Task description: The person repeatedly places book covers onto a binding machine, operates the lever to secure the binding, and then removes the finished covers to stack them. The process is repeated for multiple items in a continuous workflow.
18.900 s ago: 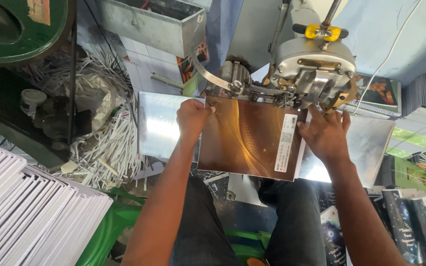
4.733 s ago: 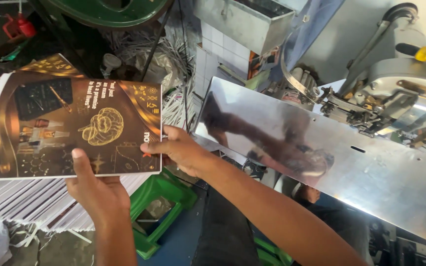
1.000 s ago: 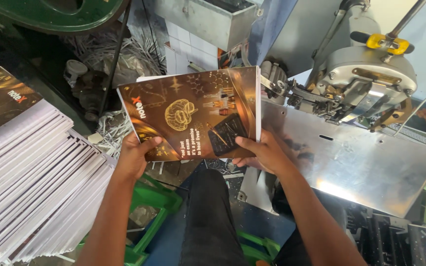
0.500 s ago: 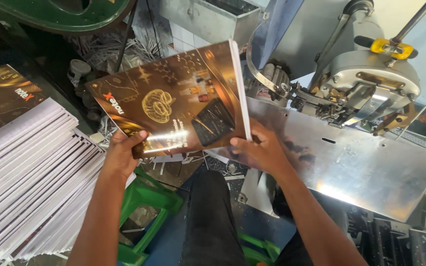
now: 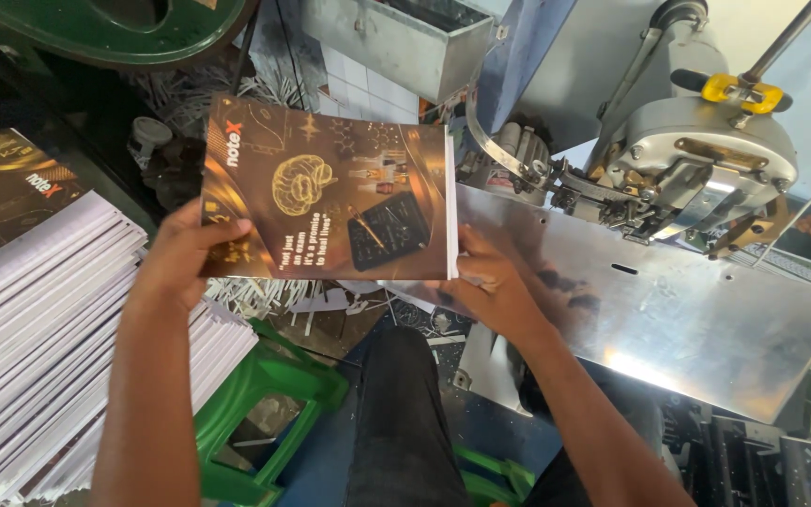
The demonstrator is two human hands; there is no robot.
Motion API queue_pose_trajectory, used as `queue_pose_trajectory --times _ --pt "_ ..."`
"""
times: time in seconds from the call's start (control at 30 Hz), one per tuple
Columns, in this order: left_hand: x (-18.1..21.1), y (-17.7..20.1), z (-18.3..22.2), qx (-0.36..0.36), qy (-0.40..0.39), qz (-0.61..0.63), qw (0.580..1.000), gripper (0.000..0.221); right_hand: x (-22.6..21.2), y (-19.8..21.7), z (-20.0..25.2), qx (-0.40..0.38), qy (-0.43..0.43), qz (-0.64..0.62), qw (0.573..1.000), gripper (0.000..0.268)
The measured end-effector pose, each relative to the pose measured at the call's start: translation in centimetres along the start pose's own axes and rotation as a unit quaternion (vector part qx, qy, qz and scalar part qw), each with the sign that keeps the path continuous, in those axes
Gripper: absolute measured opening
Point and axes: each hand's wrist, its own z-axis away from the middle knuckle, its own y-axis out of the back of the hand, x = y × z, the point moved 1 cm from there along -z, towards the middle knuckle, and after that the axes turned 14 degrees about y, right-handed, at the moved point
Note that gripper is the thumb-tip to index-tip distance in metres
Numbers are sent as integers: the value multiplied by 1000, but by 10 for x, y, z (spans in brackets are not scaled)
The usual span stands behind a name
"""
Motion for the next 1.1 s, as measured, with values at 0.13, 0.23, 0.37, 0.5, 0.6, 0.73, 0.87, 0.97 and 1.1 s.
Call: queue_pose_trajectory --times 0.13,0.23,0.37,0.5,0.6,0.73,0.87,0.97,1.1 --pt "27 6 7 18 42 -41 998 33 -14 -1 -12 4 12 -39 999 27" --pt "44 8 5 4 59 -69 996 33 -21 -3 -22 2 0 -51 999 24" --pt "57 3 -5 -23 67 -70 995 42 -18 -8 -32 40 -38 -56 997 23" --pt "59 -4 -19 -64 62 -39 995 60 -4 -4 -30 83 -102 -97 987 25" --pt "56 -9 -34 -117 49 4 992 70 13 8 -28 102 -126 -77 984 28" --pt "41 -18 -66 -184 -4 27 982 41 36 20 -20 143 -212 -55 965 33" --pt "20 -34 -111 -140 -38 -34 989 24 60 24 -15 207 -224 -103 947 34" --pt "9 -43 -139 -104 -47 -63 991 17 70 31 -10 223 -212 -97 947 33" --pt "-3 -59 -170 -60 -46 -82 994 16 79 39 -13 253 -220 -90 938 32"
